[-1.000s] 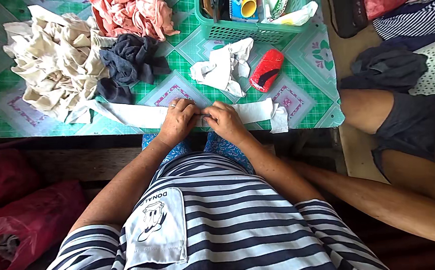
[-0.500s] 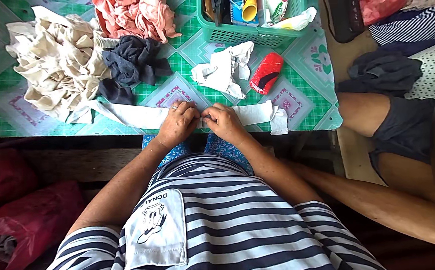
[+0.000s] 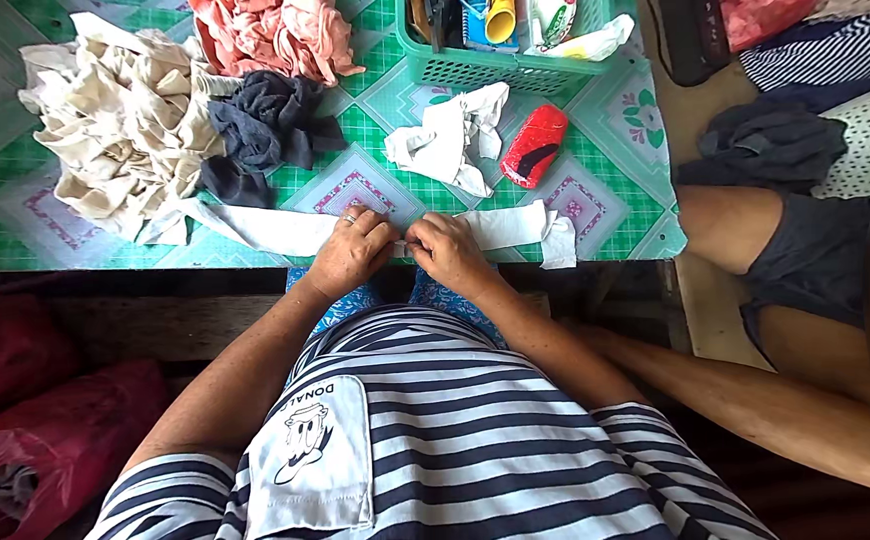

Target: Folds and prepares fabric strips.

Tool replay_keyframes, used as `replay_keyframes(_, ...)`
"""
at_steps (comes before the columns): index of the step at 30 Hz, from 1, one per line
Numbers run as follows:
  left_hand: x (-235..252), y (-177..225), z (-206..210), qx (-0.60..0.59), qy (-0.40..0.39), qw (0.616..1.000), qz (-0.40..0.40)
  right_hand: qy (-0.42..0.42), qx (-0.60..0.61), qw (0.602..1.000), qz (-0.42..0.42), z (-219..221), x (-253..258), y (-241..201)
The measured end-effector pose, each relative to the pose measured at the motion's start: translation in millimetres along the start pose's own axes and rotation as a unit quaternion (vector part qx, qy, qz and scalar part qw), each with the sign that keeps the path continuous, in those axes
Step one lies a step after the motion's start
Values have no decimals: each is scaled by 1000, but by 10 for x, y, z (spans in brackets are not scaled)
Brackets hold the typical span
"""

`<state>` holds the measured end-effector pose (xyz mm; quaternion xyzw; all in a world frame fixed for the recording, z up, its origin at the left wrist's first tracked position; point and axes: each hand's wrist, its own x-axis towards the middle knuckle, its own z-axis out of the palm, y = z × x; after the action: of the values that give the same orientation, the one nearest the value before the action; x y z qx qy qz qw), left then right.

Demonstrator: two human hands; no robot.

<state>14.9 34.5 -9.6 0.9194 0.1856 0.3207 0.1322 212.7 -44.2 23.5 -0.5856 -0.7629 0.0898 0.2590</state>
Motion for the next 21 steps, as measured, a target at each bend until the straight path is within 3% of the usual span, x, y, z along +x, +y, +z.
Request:
replay_keyframes(14, -86, 1, -100, 16, -47, 997, 53, 56, -19, 994, -87, 81, -179, 122)
replay_keyframes(21, 5, 198, -23, -7, -7, 996, -92, 50, -53, 992, -107, 60, -229, 90)
